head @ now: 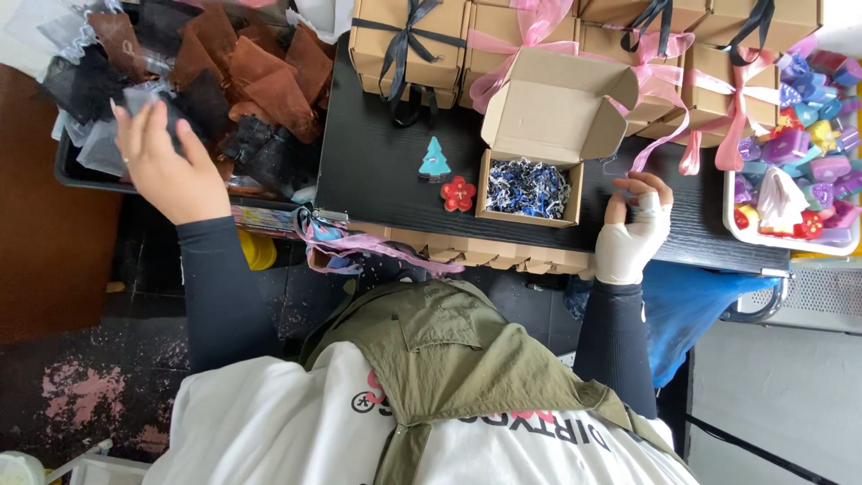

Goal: Packaging wax melts into a gift box and tying it with a ribbon.

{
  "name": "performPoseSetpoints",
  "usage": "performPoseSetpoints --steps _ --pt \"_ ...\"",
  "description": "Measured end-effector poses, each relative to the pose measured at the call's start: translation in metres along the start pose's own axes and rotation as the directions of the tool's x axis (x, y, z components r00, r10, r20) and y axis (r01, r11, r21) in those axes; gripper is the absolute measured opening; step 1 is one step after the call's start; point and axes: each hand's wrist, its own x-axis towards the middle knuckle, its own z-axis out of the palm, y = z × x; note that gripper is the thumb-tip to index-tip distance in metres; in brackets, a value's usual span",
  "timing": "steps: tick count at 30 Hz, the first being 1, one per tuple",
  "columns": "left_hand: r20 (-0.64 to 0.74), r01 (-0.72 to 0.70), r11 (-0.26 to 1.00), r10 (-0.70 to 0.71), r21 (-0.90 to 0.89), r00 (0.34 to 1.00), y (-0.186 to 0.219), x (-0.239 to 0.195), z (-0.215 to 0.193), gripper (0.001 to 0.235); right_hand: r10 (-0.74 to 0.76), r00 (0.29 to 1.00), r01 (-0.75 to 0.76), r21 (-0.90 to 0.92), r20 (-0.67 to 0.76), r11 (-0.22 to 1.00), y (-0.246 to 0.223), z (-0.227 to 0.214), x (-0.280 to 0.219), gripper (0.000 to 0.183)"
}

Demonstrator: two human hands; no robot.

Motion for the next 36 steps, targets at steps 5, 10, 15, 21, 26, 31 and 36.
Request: performPoseSetpoints --steps 5,10,15,21,26,31,36 --pt "-0.168 -0.033 0.919 -0.037 -0.394 0.985 0.022 0.016 -0.023 0.012 -0.029 1.0 0.029 0.004 -0.005 1.0 -0.005 0.001 0.001 0.014" --pt "-0.109 -0.083 0.946 0.051 -0.312 0.993 0.014 0.021 -0.018 0.033 -0.079 0.996 0.079 0.005 0.036 0.997 -0.005 -0.001 0.001 0.012" --pt "0.174 -0.256 0.96 0.235 0.115 0.956 0.017 0.024 -0.017 0.047 -0.075 0.997 0.074 0.013 0.027 0.997 -0.004 -0.001 0.002 0.014" --pt "0.184 -0.206 0.953 0.166 0.221 0.969 -0.039 0.001 0.047 0.025 0.006 0.999 -0.011 0.103 0.046 0.995 -0.008 -0.002 0.004 0.013" --pt "0.157 -0.104 0.97 0.071 0.217 0.985 -0.003 0.012 0.024 0.045 -0.008 0.998 0.004 0.076 0.056 0.997 -0.006 -0.002 0.004 0.012" --pt "0.303 -0.029 0.968 -0.05 0.249 0.952 -0.018 0.003 0.043 0.06 -0.046 0.997 0.043 0.052 0.059 0.998 -0.007 -0.002 0.005 0.011" --pt "0.091 -0.171 0.975 0.159 0.139 0.983 -0.015 0.004 0.041 0.027 -0.019 0.998 0.015 0.059 0.068 0.998 -0.005 0.0 0.006 0.013"
